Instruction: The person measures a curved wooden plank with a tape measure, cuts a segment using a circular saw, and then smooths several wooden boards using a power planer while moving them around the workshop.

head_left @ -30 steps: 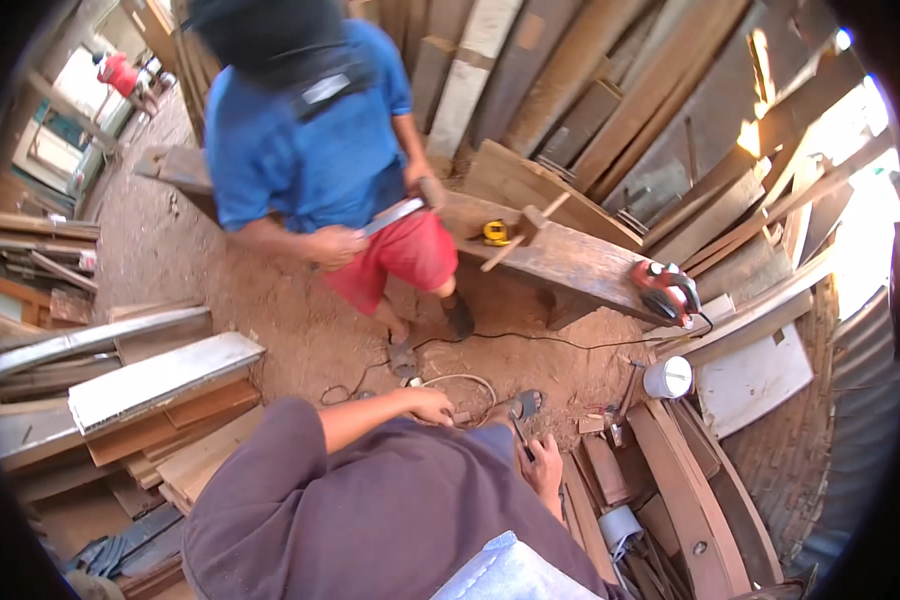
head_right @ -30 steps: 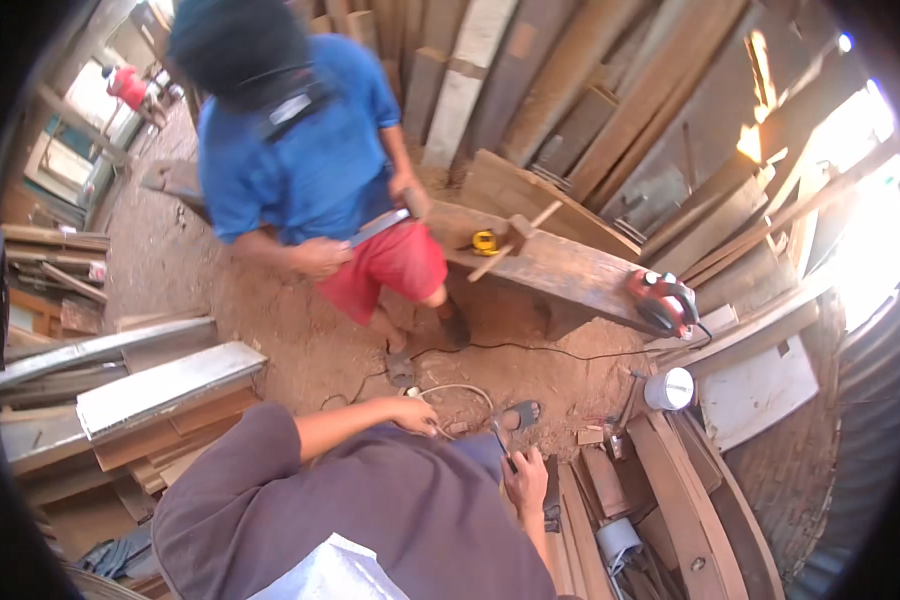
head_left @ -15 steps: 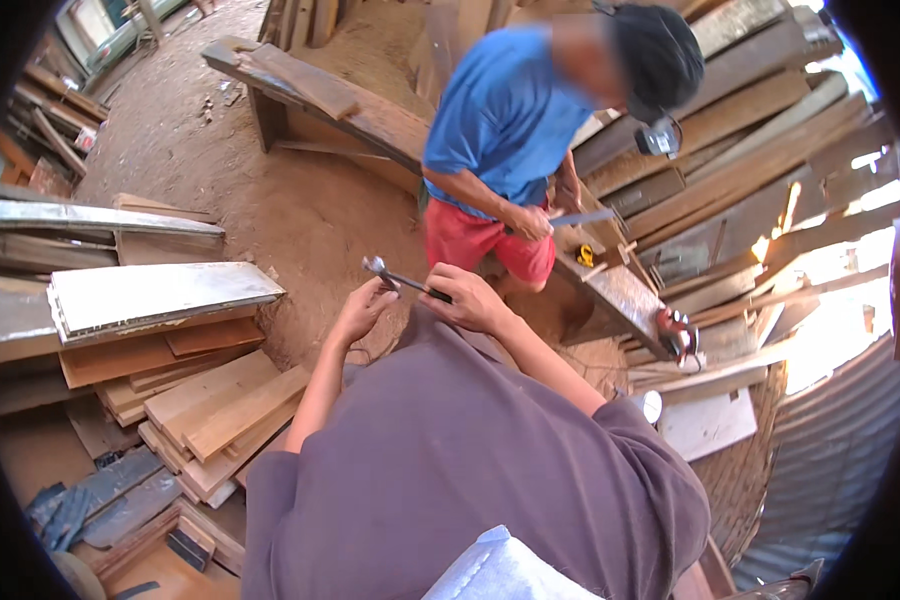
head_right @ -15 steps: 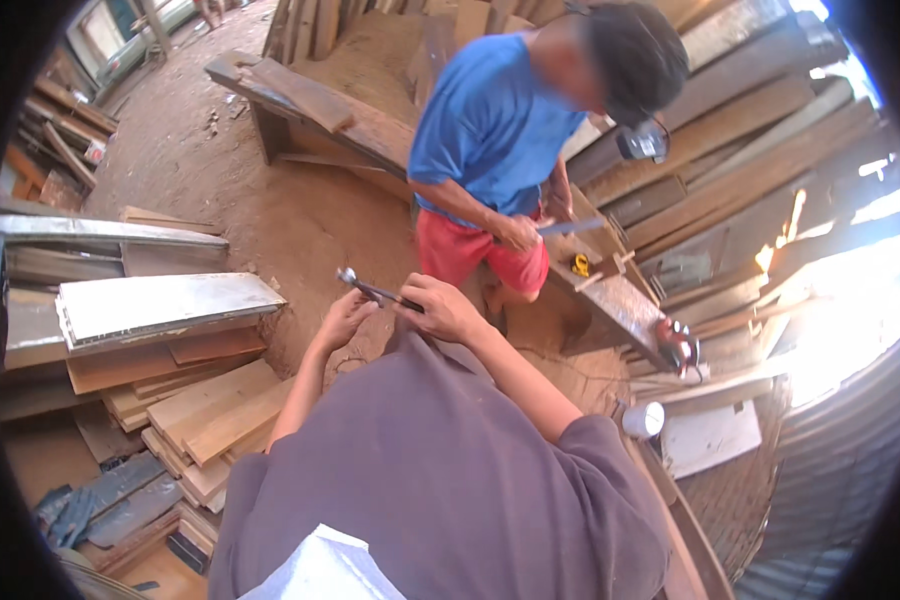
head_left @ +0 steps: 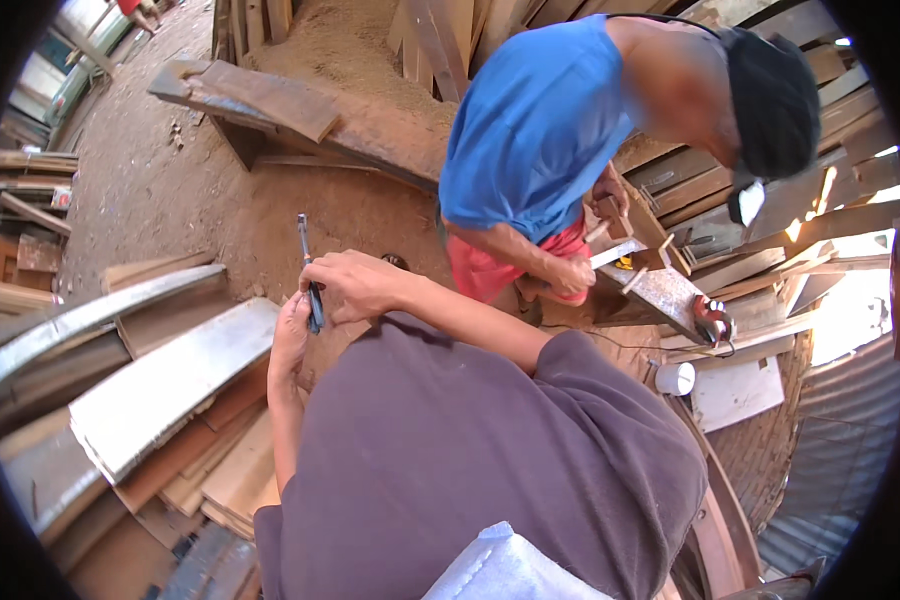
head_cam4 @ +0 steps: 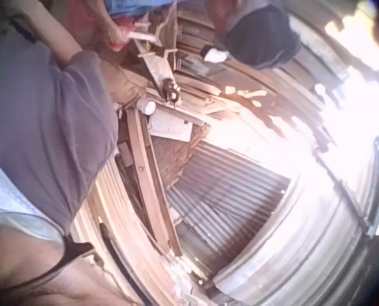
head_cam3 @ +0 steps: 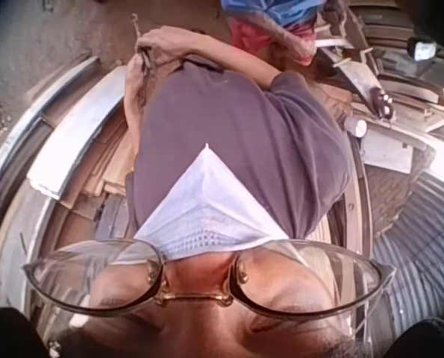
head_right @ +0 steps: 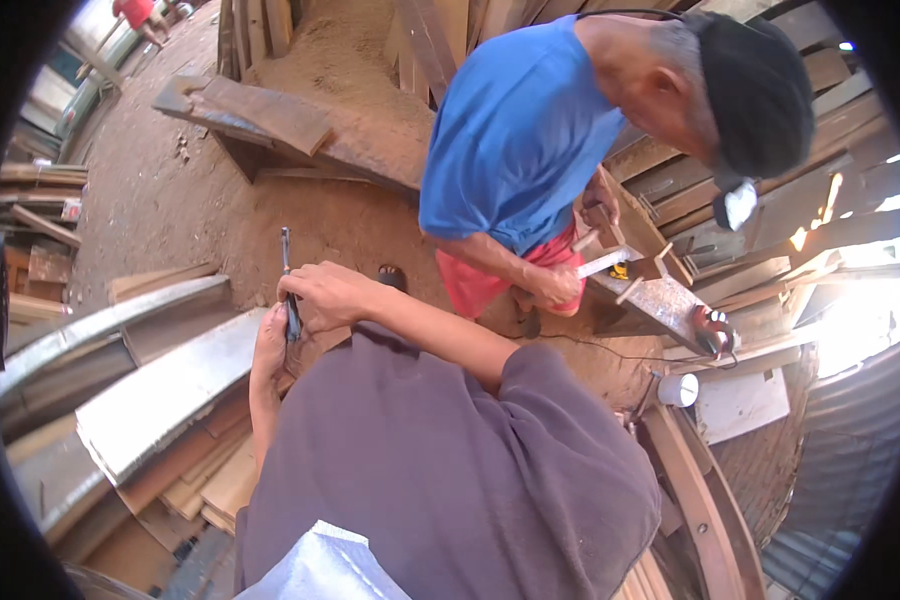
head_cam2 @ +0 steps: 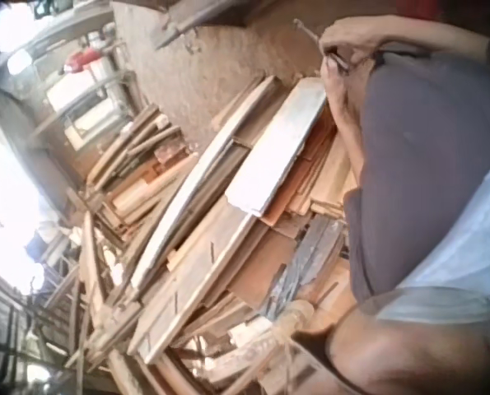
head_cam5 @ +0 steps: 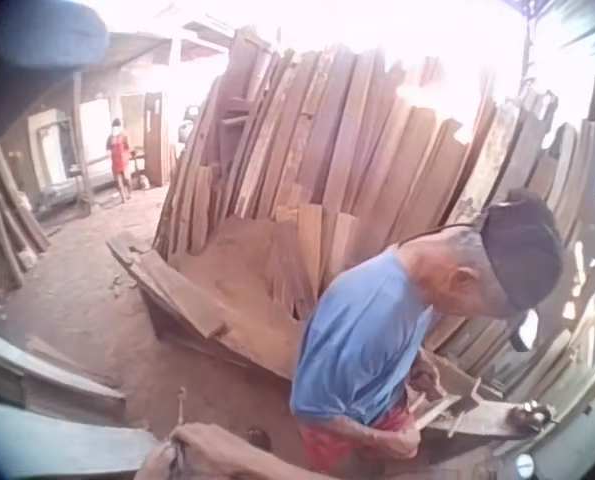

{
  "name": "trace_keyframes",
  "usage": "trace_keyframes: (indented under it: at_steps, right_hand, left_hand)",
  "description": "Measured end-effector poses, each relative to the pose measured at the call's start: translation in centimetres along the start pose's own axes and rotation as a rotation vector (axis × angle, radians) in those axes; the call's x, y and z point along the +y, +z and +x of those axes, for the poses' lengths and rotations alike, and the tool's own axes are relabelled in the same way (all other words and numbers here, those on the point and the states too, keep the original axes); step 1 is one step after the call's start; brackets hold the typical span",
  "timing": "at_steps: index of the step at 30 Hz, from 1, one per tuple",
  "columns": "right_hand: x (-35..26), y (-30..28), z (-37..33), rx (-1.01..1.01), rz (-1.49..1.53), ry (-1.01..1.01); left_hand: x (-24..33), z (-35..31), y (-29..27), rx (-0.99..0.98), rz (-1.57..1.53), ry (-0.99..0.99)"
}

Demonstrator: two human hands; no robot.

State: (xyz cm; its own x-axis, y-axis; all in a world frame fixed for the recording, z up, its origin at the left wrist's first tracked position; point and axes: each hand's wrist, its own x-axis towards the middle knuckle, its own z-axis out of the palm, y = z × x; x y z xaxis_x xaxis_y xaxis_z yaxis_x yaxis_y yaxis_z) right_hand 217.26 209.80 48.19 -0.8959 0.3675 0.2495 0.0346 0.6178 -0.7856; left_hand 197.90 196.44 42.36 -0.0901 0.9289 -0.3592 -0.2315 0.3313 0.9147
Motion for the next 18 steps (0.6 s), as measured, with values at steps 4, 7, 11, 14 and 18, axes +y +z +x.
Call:
trace_keyframes:
  at_steps: [4,7,11,14,18]
  right_hand:
    - [7.7,-3.1,6.3,0.083,-0.232,0.052]
    - [9.5,-7.0,8.3,0.177,-0.331,0.078]
    - [12.5,-9.6,11.5,0.419,-0.081,0.201]
    - [16.2,-9.3,13.5,0.488,0.454,0.44]
    - [22.1,-7.9,17.3,0.839,0.475,0.512]
  left_hand:
    - [3.8,10.9,-1.2,-0.032,0.041,0.003]
    - [8.9,17.0,-0.9,-0.274,0.149,-0.12]
    - [12.1,24.5,-0.8,-0.271,0.117,-0.268]
    - [14.6,30.2,-2.6,-0.425,0.158,-0.317]
    - [17.5,38.0,-6.1,-0.696,0.23,-0.437]
